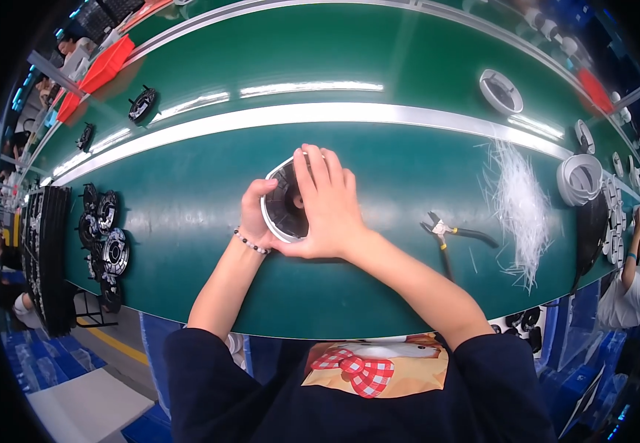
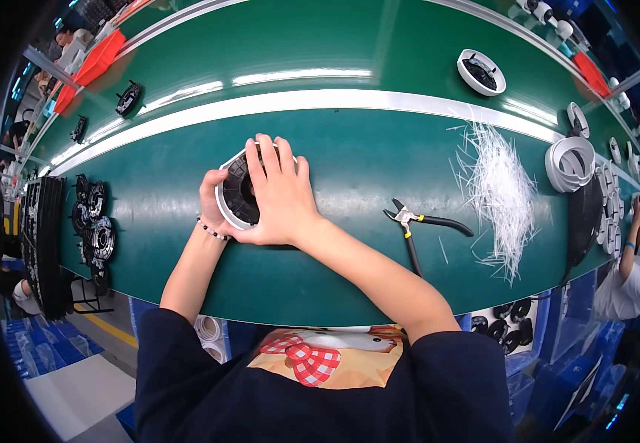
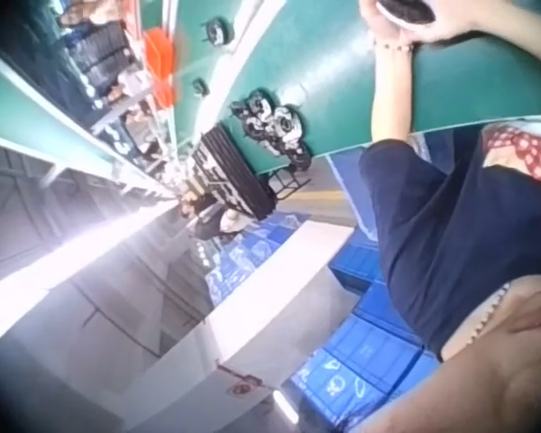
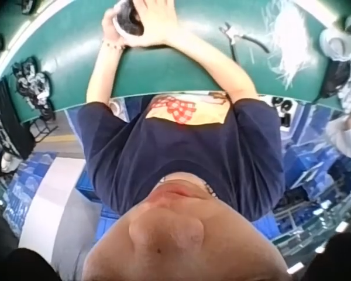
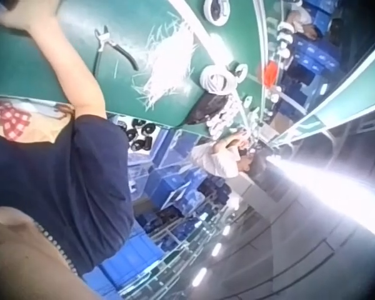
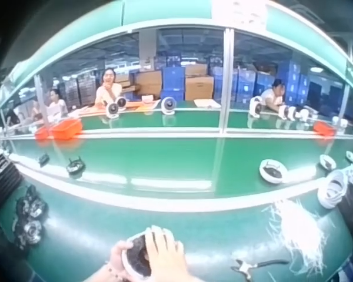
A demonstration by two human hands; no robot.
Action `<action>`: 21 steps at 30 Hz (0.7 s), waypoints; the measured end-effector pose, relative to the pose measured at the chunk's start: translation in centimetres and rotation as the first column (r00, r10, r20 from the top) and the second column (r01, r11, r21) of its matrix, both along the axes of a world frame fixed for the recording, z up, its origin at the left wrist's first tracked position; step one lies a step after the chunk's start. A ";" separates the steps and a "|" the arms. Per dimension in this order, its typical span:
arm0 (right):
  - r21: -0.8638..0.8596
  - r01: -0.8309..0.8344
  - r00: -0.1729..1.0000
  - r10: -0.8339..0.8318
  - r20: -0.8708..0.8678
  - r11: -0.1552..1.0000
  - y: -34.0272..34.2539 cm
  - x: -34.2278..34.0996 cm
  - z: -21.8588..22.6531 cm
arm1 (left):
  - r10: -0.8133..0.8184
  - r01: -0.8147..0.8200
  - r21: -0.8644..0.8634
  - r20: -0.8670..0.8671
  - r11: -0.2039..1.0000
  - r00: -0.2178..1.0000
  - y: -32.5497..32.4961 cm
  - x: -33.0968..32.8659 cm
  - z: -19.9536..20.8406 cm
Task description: Assembling white plastic rings onto black circular housing components on an assembly line.
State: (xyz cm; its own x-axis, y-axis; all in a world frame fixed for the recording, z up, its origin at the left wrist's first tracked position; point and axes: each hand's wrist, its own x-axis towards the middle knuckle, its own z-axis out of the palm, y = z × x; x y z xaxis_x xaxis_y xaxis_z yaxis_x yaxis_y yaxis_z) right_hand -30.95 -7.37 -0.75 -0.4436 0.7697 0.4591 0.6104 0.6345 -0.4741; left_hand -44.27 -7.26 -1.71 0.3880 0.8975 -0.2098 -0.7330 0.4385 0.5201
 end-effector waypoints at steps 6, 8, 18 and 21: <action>-0.075 0.046 0.999 -0.046 -0.004 0.996 0.0 -0.1 1.1 | 0.053 -0.052 0.037 -0.038 0.998 0.998 0.1 -0.1 0.1; -0.097 0.063 0.998 -0.063 0.006 0.993 0.3 0.5 0.8 | 0.079 -0.078 0.027 -0.025 0.997 0.997 0.3 1.2 0.5; 0.213 0.225 0.947 -0.161 -0.277 0.951 2.6 9.4 1.3 | 0.144 -0.147 -0.006 -0.151 0.989 0.978 9.4 2.1 2.1; 0.352 0.397 0.917 -0.349 -0.193 0.848 2.9 18.2 3.8 | 0.269 -0.259 0.074 -0.321 0.963 0.908 14.6 0.6 1.1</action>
